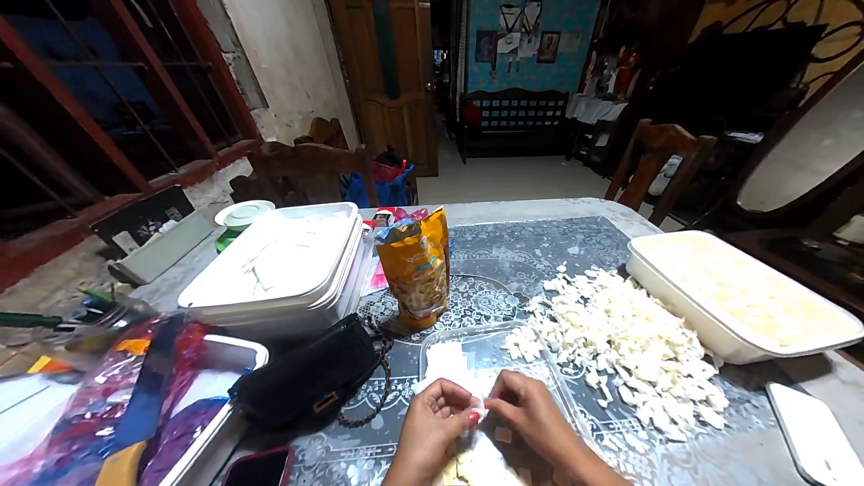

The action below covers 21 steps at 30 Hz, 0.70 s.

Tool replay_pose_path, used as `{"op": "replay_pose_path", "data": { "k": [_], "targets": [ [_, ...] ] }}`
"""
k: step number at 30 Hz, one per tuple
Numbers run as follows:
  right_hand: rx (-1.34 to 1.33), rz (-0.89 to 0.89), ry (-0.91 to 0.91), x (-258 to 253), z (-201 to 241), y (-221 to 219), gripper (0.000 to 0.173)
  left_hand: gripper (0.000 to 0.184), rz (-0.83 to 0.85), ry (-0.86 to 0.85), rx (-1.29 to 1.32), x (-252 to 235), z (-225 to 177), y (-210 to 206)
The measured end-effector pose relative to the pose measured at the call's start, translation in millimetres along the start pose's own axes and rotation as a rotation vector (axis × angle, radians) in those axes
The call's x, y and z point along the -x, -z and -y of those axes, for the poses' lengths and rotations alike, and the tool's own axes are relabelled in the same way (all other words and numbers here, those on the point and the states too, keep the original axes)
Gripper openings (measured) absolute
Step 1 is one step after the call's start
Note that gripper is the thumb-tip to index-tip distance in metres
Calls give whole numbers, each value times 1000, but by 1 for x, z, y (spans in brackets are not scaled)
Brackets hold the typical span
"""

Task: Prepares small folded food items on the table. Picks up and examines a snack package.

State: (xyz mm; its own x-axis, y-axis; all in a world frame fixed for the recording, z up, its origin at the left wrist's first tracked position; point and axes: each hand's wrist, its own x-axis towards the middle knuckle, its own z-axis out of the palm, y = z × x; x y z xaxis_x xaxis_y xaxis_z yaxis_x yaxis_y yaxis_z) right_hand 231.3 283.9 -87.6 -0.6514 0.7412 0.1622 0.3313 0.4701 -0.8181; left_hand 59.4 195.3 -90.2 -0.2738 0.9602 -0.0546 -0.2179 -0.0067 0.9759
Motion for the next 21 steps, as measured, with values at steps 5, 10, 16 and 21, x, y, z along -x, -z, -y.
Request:
{"op": "replay_pose_path", "data": {
  "k": [5,10,16,21],
  "targets": [
    [-164,63,246,5,-3,-11,15,24,-102,-10,130,-3,7,-2],
    [-158,-75,110,-1,-8,-1,18,21,83,-50,47,-1,5,1],
    [398,-150,644,3,-11,-24,10,8,-20,-121,-278,-7,3,9],
    [845,-601,555,-6,-14,6,13,24,175,-311,-1151,3,9,9]
  ]
}}
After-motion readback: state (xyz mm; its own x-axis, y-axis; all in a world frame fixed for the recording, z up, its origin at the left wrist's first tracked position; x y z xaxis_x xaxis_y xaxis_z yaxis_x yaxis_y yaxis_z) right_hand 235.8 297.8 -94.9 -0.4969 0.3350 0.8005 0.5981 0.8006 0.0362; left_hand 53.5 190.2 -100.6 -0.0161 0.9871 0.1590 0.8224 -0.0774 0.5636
